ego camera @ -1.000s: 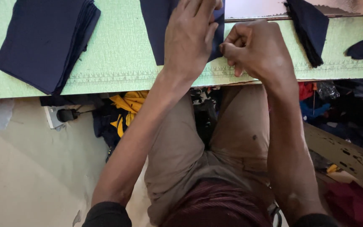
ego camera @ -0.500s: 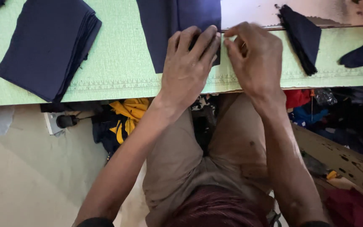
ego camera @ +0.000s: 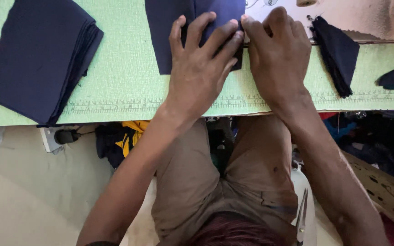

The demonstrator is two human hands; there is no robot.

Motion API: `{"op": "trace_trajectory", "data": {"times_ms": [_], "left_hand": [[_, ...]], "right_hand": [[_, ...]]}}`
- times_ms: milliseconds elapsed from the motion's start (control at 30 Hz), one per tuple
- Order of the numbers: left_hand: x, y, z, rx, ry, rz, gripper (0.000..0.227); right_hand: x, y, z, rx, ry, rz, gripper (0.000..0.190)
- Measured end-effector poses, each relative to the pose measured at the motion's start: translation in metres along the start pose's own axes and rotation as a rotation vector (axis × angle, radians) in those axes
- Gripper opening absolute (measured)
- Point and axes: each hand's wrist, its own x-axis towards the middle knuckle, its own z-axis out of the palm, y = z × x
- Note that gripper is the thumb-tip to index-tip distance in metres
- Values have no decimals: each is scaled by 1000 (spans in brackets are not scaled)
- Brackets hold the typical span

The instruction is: Folding and aligning fabric pieces on a sewing machine table

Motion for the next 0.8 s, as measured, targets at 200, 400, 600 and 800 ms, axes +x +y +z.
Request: {"op": "trace_trajectory", "data": {"times_ms": [200,400,600,800], "left_hand": [[12,-10,4,-58,22,-11,39],[26,-18,3,-116,67,-3,36],[37,-32,19,5,96,-26,30],[18,-18,8,-49,234,213,4]], "right_hand": [[16,-13,-5,-136,-36,71,25],[25,-22,-2,-244,-107,169,32],[34,-17,5,-134,34,184,53],[-5,-12,-37,346,109,282,32]]}}
